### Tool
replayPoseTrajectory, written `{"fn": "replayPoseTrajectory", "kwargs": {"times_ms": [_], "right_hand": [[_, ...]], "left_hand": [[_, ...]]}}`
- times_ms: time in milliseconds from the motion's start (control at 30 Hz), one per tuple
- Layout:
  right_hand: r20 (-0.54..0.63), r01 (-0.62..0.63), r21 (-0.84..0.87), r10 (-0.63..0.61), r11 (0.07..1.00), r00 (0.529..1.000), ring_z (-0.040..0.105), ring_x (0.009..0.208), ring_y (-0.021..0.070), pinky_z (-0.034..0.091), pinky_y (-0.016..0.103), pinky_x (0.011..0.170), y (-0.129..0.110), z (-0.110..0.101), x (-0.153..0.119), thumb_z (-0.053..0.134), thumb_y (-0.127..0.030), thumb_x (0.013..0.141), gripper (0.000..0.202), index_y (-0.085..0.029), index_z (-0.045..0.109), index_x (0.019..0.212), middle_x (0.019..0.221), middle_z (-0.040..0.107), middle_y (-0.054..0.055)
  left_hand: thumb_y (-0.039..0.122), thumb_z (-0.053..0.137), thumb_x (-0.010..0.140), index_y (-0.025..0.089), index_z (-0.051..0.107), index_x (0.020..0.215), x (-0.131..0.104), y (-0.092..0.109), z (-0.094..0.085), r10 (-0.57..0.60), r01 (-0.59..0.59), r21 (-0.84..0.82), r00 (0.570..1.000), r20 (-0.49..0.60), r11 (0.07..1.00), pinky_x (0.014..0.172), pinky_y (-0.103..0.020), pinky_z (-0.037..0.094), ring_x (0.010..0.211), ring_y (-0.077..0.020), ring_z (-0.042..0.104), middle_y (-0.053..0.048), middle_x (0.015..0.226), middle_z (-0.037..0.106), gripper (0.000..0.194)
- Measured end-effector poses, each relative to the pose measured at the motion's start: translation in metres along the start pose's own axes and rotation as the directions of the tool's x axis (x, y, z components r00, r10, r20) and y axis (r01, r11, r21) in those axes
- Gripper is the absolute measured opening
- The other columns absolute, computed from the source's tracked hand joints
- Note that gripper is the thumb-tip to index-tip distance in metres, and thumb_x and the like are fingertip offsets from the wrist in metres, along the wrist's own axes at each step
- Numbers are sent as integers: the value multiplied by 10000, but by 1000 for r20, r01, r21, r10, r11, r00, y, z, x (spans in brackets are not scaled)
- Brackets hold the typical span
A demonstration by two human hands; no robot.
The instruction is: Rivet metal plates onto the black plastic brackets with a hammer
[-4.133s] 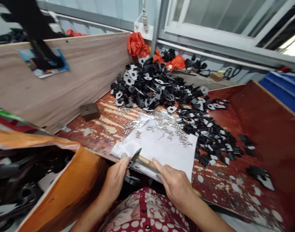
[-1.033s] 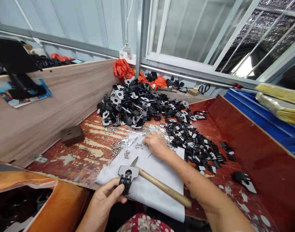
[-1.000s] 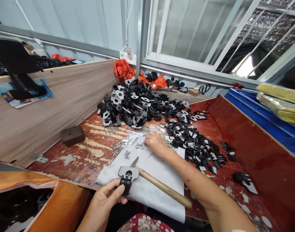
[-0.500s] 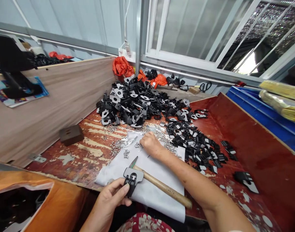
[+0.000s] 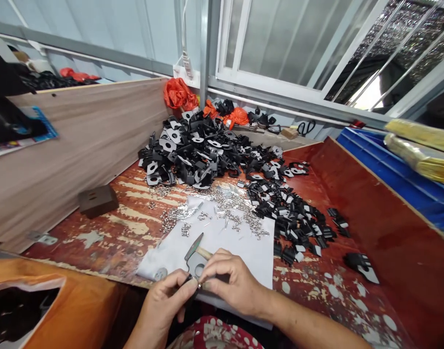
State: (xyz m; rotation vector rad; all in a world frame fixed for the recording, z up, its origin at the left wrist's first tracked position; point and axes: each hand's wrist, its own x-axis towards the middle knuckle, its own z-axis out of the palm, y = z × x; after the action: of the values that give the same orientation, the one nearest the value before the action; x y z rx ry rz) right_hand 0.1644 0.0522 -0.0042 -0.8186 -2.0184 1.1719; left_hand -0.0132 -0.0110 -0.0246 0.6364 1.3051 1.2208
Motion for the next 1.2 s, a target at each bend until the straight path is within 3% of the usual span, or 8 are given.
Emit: {"fn": "replayPoseTrajectory", "kwargs": {"times_ms": [67, 167, 233, 300, 500, 733, 967, 1200], "right_hand": [[70, 89, -290, -72, 953, 995, 636, 765, 158, 463, 324, 826, 10, -16, 5, 618, -244, 983, 158, -246, 764, 923, 792, 739, 0], [192, 235, -751, -136, 618, 972, 598, 798, 193, 432, 366, 886, 30, -41, 27, 529, -133, 1006, 236, -180, 729, 889, 792, 715, 54], [314, 327, -849, -102, 416, 944, 572, 797, 200, 420, 366, 932, 41, -49, 44, 501, -65, 992, 264, -146, 709, 850, 786, 693, 77], [381, 381, -849, -75, 365, 921, 551, 768, 195, 417, 350, 951, 49, -50, 57, 497, -11, 966, 277, -131, 700, 821, 764, 672, 75], [252, 269, -869, -97, 416, 963, 537, 833, 240, 455, 374, 818, 50, -46, 63, 488, -15, 948, 263, -111, 708, 841, 837, 638, 120], [-23, 211, -424, -244, 881, 970, 585, 836, 181, 493, 303, 724, -12, -23, 20, 519, -127, 999, 243, -232, 722, 1080, 882, 629, 49], [-38, 296, -307, -323, 904, 946, 585, 844, 182, 533, 408, 903, -37, 6, 6, 494, -55, 968, 241, -193, 677, 1042, 868, 635, 51], [-14, 319, -360, -347, 877, 938, 564, 831, 186, 509, 425, 934, -31, 25, 7, 490, -75, 973, 206, -171, 669, 1005, 837, 617, 48]], "left_hand": [[656, 856, 589, 174, 542, 500, -3, -5, -5, 2, -2, 84, 1000, -6, 996, 367, -171, 254, 460, -76, 313, 62, 562, 359, 582], [673, 824, 621, 178, 525, 510, -4, -7, -10, -24, 22, 157, 1000, 7, 987, 378, -179, 195, 432, -61, 264, 75, 543, 322, 589], [662, 820, 640, 177, 517, 515, -5, -3, -11, -46, 43, 160, 999, 17, 986, 390, -178, 158, 430, -52, 223, 85, 526, 299, 585], [634, 830, 650, 173, 520, 517, -5, 3, -11, -57, 54, 130, 998, 20, 990, 393, -173, 153, 452, -56, 219, 83, 530, 307, 570], [465, 841, 686, 175, 617, 593, -6, 16, -14, -31, 34, -72, 999, 38, 997, 400, -169, 313, 530, -96, 307, 47, 605, 428, 378], [332, 811, 733, 158, 676, 714, -3, 16, -23, -55, 72, -283, 996, 67, 956, 442, -187, 384, 573, -105, 344, 26, 680, 492, 221], [445, 874, 673, 170, 712, 778, -7, 23, -12, -86, 80, -472, 996, 9, 878, 389, -206, 429, 646, -158, 495, -31, 775, 634, 336], [385, 902, 681, 141, 692, 713, -7, 15, -6, -26, 37, -395, 999, 33, 918, 374, -175, 434, 566, -108, 438, 13, 666, 560, 324]]}}
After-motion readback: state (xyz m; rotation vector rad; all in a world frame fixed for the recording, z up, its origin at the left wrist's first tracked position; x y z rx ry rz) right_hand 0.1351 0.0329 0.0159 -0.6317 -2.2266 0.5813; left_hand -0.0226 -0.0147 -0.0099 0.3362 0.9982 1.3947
